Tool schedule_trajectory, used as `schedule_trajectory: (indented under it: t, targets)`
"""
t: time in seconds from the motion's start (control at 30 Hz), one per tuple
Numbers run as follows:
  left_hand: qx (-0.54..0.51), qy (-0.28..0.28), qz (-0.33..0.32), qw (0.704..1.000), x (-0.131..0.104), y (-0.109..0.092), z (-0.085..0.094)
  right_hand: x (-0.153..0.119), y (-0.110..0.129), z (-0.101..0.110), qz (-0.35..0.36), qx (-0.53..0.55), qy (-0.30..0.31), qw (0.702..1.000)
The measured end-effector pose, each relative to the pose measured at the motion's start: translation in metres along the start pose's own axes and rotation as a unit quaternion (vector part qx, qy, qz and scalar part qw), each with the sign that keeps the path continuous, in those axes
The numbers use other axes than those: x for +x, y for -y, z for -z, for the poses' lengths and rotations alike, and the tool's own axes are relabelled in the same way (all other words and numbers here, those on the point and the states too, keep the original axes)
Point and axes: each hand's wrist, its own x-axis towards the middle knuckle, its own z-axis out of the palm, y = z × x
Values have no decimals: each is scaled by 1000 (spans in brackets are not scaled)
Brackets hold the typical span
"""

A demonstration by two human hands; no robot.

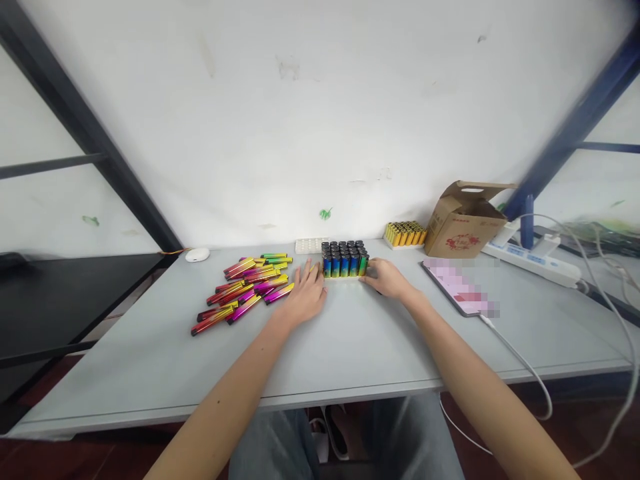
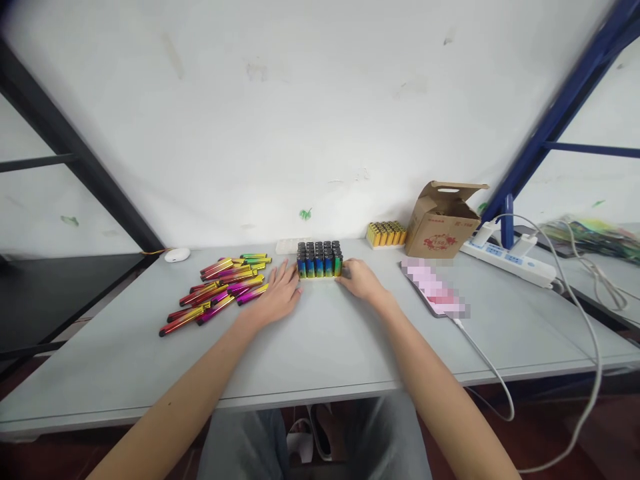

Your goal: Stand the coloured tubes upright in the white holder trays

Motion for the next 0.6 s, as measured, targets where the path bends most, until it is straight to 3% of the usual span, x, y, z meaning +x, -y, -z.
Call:
schedule_trajectory:
  t: [0.33, 0.6]
  targets:
    - [33, -14, -1, 999, 0, -2, -1, 1, -5, 2, -10, 1, 13, 1000]
    - [71, -69, 17, 995, 2, -4, -10, 1, -3, 0, -12, -28, -9, 1000]
